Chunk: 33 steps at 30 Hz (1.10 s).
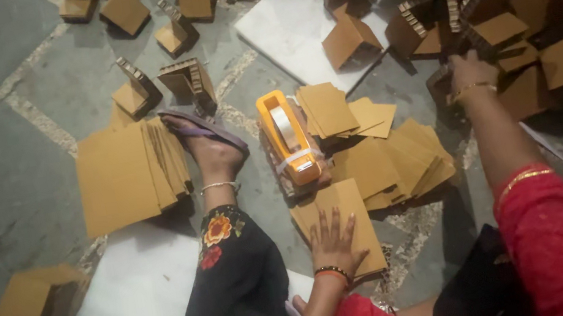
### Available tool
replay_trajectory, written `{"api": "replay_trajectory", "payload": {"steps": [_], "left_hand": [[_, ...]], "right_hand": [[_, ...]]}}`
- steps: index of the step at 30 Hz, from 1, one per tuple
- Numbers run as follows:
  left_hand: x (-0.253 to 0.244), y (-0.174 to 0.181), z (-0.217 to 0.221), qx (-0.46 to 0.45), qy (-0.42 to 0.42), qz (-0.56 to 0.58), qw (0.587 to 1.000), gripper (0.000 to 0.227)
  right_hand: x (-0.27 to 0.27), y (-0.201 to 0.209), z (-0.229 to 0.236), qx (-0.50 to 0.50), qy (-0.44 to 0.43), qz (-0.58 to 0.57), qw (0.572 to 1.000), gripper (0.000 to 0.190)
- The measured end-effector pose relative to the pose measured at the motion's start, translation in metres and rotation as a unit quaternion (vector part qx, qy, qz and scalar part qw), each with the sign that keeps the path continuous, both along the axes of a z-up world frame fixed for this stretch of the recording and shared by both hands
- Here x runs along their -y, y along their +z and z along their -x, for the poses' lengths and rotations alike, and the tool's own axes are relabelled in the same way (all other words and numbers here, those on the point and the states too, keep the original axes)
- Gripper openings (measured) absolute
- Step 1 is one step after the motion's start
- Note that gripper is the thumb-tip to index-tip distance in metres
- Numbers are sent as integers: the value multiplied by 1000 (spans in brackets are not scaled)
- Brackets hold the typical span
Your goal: The person sits on the floor and assembles small cardboard boxes by folding the flaps and securing them with adhesive tape. They repeatedly pick up flat cardboard pieces, fold them into box shapes, apply tape to the seams, and place the finished boxes into a pile.
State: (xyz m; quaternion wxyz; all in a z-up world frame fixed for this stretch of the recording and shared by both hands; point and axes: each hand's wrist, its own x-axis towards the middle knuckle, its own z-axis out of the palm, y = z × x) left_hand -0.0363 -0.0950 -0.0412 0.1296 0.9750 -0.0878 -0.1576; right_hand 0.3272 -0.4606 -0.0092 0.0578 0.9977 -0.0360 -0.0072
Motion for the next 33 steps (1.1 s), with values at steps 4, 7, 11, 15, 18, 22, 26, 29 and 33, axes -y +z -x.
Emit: {"api": "replay_trajectory", "payload": {"steps": [4,7,11,15,18,22,26,29,33], "left_hand": [[2,-6,5,15,2,-17,1000,91],[7,2,3,-11,19,-50,998,92],[8,19,10,-7,37,-50,998,91],[-30,40,25,-51,29,50,997,69],[-82,50,18,-206,16,54,977,75],[-114,45,13,-277,10,-2,961,64],[-87,8,-12,0,183,168,969,34],[-76,-21,-30,148,108,221,958,49],[-70,-30,-38,173,84,142,971,74]], "right_hand": [[11,-27,39,159,94,50,981,19],[12,-3,64,270,158,58,948,12],[4,60,134,347,187,-94,914,19],[-26,113,209,186,131,-510,830,28],[-44,140,240,-177,145,-281,932,43],[-110,144,285,-295,239,-220,899,54],[-184,124,318,-61,403,-248,879,37],[-214,89,333,-23,444,-261,857,36],[-218,63,339,48,442,-266,855,34]]}}
